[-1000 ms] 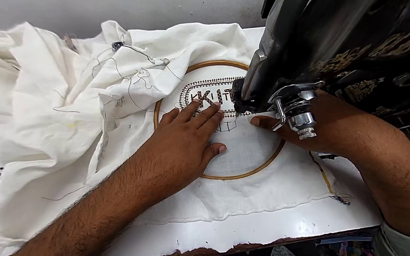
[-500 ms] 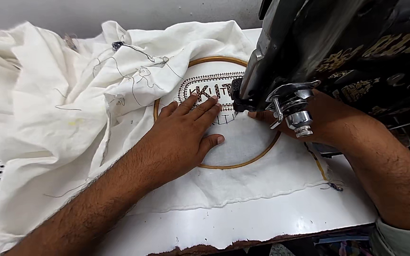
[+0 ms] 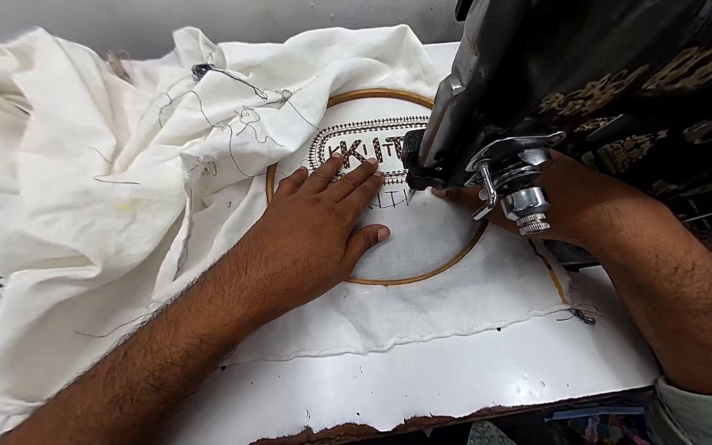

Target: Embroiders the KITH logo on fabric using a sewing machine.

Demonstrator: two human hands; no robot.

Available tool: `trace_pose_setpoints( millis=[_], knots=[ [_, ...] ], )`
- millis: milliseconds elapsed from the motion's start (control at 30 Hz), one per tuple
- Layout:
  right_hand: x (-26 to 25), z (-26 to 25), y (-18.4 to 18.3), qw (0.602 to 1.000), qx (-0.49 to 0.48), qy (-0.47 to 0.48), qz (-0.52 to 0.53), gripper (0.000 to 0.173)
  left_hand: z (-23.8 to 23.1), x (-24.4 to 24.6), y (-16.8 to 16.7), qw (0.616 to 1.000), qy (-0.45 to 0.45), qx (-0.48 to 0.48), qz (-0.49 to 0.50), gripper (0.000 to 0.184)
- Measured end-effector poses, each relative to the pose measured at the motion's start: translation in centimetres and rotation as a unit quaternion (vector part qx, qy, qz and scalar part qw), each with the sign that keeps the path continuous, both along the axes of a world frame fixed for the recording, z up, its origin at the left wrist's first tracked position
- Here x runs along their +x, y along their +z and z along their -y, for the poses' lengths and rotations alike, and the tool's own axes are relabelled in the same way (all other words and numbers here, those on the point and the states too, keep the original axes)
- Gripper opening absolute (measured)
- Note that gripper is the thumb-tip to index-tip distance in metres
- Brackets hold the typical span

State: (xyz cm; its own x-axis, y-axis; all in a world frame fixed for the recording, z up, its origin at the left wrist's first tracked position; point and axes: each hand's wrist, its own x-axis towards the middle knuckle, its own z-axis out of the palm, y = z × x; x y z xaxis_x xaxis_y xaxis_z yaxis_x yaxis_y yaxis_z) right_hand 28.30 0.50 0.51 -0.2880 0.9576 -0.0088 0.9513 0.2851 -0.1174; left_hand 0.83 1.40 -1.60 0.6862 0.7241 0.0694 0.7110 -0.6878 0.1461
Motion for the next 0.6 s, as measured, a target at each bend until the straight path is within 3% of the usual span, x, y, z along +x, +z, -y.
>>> trace_pose_setpoints(
  millis=[300, 600],
  knots=[
    [-0.1, 0.24, 0.7, 0.998, -0.052, -0.015, 0.03, 0.075, 0.65, 0.0, 0.27, 1.0, -0.006, -0.007, -0.016, 0.066],
    [-0.91, 0.58, 0.31, 1.0, -0.014, -0.011, 0.019, 0.064, 0.81, -0.58, 0.89, 0.999, 0.002, -0.019, -0.038, 0.067]
  ],
)
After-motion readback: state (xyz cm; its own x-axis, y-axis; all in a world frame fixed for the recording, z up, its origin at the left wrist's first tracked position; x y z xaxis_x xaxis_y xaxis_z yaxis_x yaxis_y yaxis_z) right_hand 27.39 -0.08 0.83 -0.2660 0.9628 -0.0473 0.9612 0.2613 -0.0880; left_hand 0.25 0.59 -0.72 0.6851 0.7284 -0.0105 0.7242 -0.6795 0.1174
